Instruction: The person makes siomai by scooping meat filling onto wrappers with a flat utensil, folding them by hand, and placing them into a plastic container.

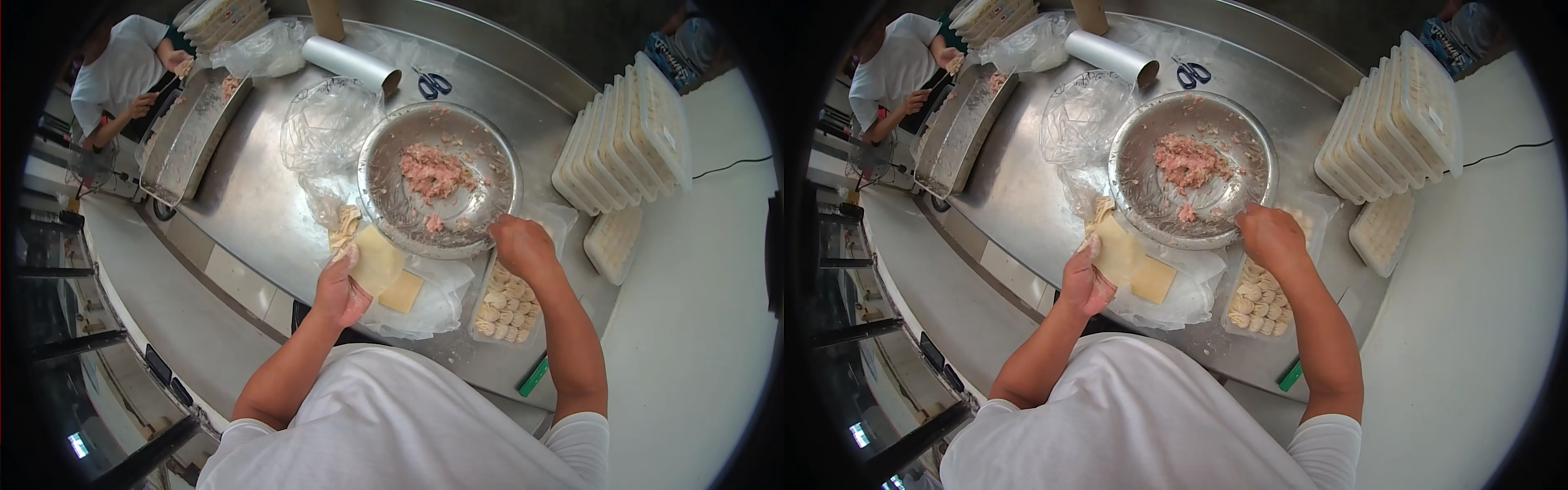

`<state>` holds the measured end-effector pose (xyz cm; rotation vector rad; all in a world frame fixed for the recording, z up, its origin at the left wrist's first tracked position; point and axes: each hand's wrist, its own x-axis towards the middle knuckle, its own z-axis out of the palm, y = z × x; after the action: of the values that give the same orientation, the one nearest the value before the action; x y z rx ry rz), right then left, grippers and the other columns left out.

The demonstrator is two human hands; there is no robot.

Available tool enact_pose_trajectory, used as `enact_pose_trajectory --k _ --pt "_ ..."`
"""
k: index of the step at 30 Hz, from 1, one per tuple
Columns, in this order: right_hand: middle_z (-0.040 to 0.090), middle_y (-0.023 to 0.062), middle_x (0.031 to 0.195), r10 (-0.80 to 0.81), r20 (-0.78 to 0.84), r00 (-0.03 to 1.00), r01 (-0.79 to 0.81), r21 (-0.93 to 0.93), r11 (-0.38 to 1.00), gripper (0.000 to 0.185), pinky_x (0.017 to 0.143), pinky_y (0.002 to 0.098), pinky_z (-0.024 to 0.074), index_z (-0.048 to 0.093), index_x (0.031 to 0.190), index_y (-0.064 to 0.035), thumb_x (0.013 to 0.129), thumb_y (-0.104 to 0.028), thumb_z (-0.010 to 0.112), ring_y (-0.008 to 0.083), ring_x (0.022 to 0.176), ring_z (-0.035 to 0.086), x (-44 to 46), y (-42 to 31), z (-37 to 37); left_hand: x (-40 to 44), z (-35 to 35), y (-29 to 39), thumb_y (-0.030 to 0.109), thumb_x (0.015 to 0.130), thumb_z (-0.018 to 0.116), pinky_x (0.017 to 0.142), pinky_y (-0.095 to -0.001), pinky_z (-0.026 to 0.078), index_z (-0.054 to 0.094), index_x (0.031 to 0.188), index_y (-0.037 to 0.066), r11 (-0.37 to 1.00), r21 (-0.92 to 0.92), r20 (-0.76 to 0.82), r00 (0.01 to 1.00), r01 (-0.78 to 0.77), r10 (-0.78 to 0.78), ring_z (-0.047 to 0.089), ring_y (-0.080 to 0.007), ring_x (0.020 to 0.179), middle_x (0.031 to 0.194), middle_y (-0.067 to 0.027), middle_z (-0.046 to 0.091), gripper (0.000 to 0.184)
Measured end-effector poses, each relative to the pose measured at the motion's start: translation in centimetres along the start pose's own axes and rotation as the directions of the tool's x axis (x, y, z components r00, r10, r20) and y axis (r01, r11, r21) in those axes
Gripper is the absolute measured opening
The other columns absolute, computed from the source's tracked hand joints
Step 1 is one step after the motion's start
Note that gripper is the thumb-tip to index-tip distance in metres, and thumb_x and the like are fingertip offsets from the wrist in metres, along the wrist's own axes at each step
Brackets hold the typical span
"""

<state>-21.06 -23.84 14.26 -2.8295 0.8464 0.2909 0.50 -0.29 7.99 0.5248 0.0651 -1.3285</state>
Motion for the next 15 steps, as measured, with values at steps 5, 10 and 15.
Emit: enact_pose_trajectory --k 5,10,15 --pt "0.067 0.0149 0.095 0.127 -0.096 0.987 -0.123 0.05 0.991 0.022 0.079 0.0453 0.0553 0.073 0.096 -0.0083 0.084 -0.006 0.055 0.0341 0.089 0.069 -0.2 0.4 -0.7 0.8 -0.1 0.7 0.02 0.101 0.051 0.111 -0.0434 0.042 0.039 0.145 0.001 0.994 0.086 -0.007 0.997 -0.074 0.075 0.055 -0.0279 0.128 0.141 -0.014 0.054 0.05" --pt "0.067 0.0141 0.092 0.039 -0.119 0.992 -0.042 -0.028 0.999 0.021 0.078 0.0452 0.0553 0.072 0.097 -0.0081 0.085 -0.007 0.055 0.0337 0.088 0.069 2.3 -0.8 1.7 1.2 -0.2 0.0 0.018 0.102 0.048 0.112 -0.0429 0.042 0.039 0.144 -0.001 0.983 0.159 -0.106 0.989 -0.089 0.106 0.055 -0.028 0.128 0.14 -0.0149 0.054 0.047" --pt "0.068 0.0139 0.093 -0.08 -0.037 0.996 0.081 0.009 0.997 0.02 0.078 0.0451 0.0552 0.071 0.096 -0.0062 0.085 -0.008 0.054 0.0331 0.089 0.069 1.6 -1.4 3.3 0.6 -0.7 -0.5 0.016 0.103 0.044 0.111 -0.0429 0.043 0.041 0.142 -0.002 0.958 0.257 -0.247 0.95 -0.126 0.191 0.057 -0.028 0.125 0.138 -0.0158 0.055 0.043"
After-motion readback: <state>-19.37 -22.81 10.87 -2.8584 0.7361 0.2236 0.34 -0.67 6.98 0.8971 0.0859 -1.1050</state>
